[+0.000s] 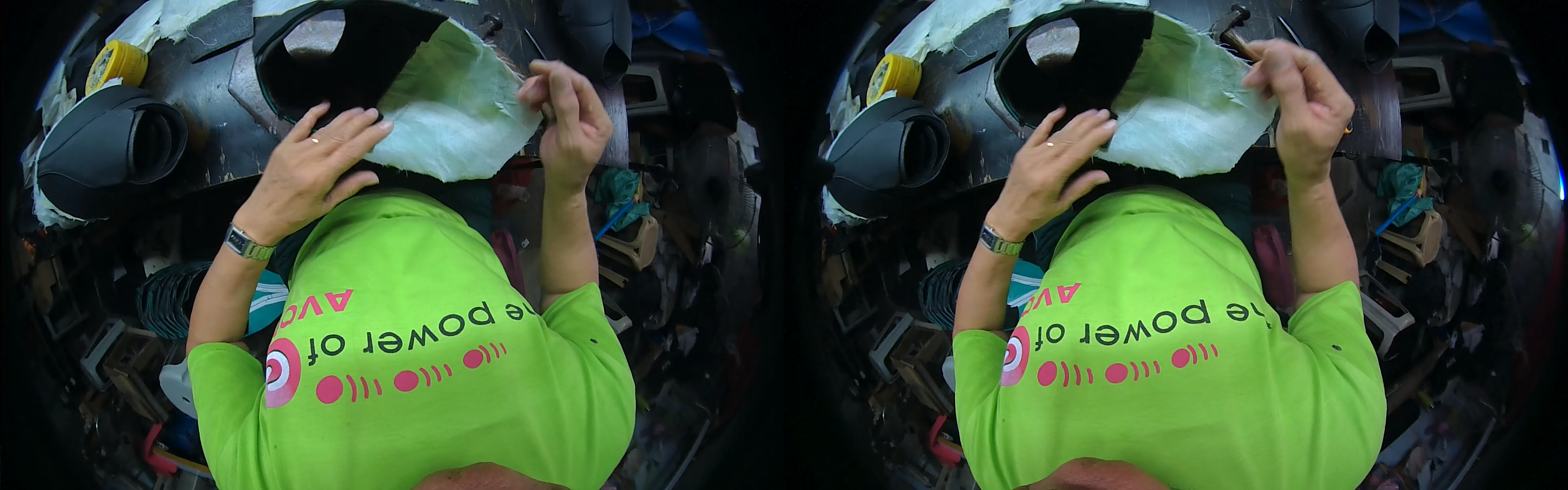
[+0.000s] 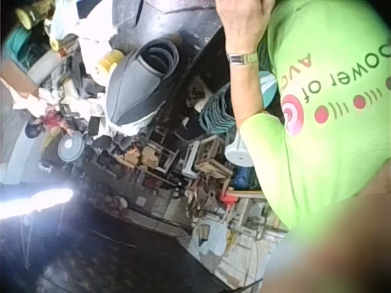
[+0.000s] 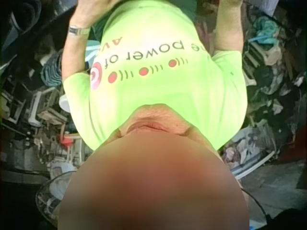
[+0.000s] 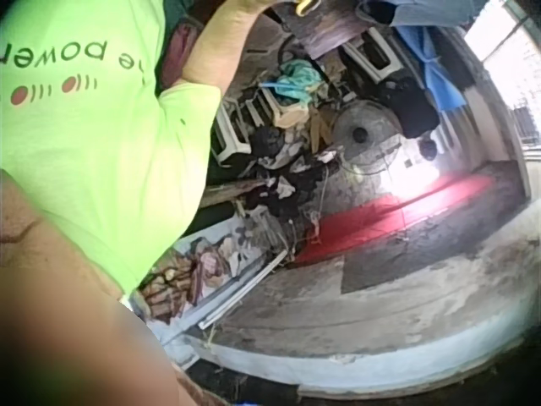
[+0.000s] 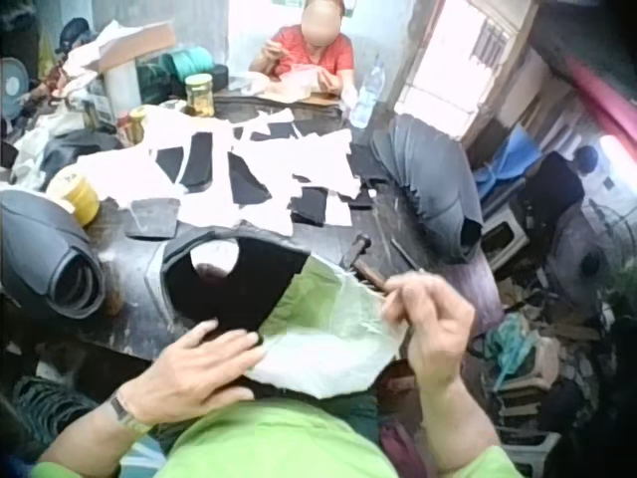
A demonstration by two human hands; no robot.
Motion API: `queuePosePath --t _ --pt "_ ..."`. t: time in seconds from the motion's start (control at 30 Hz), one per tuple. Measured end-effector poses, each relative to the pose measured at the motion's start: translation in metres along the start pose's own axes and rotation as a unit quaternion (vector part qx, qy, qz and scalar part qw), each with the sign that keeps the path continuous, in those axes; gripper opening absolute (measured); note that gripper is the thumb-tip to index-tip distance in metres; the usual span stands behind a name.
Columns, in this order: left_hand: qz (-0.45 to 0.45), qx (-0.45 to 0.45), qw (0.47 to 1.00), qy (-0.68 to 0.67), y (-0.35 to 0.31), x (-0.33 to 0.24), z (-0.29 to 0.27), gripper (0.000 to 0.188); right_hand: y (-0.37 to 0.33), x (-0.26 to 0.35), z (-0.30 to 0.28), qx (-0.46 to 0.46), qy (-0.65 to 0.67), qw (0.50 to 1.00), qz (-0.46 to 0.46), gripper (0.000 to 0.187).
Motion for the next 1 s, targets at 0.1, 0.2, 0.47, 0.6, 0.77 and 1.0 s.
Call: queuePosePath --t 0.1,0.2,0.47,0.6,0.77,1.0 --pt "0.016 -0.198 0.980 -0.014 0.012 0.017 -0.055 0.046 0.024 -0.027 -0.019 -0.006 -0.292 0.956 -0.001 0.025" --pt "-0.002 -0.312 0.945 0.104 0.044 0.046 -0.103 0.042 0.022 -0.068 -0.021 0.121 -0.547 0.824 0.082 0.044" --pt "-0.278 0.042 0.929 -0.240 0.100 0.140 -0.057 0.099 0.029 -0.086 -0.029 0.072 -0.481 0.873 0.041 0.032" --pt "-0.155 -0.013 0.893 -0.422 0.077 0.139 -0.029 0.067 0.035 -0.066 -0.026 -0.019 -0.192 0.960 0.202 0.038" --pt "-0.083 -0.134 0.965 -0.210 0.054 0.117 -0.034 0.054 -0.001 0.020 0.036 -0.005 0.043 0.999 0.014 0.042" --pt "-0.041 -0.191 0.956 -0.218 0.043 0.109 -0.042 0.044 -0.034 0.020 0.111 0.273 -0.275 0.921 0.047 0.043"
Point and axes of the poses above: each hand's wrist, its own y-axis towards the middle knuckle, its own z-axis out of the palm, x = y × z, the point moved 6 cm from there along y, towards the middle knuckle, and after that the axes turned 2 degrees about x, right-handed, at the moved point
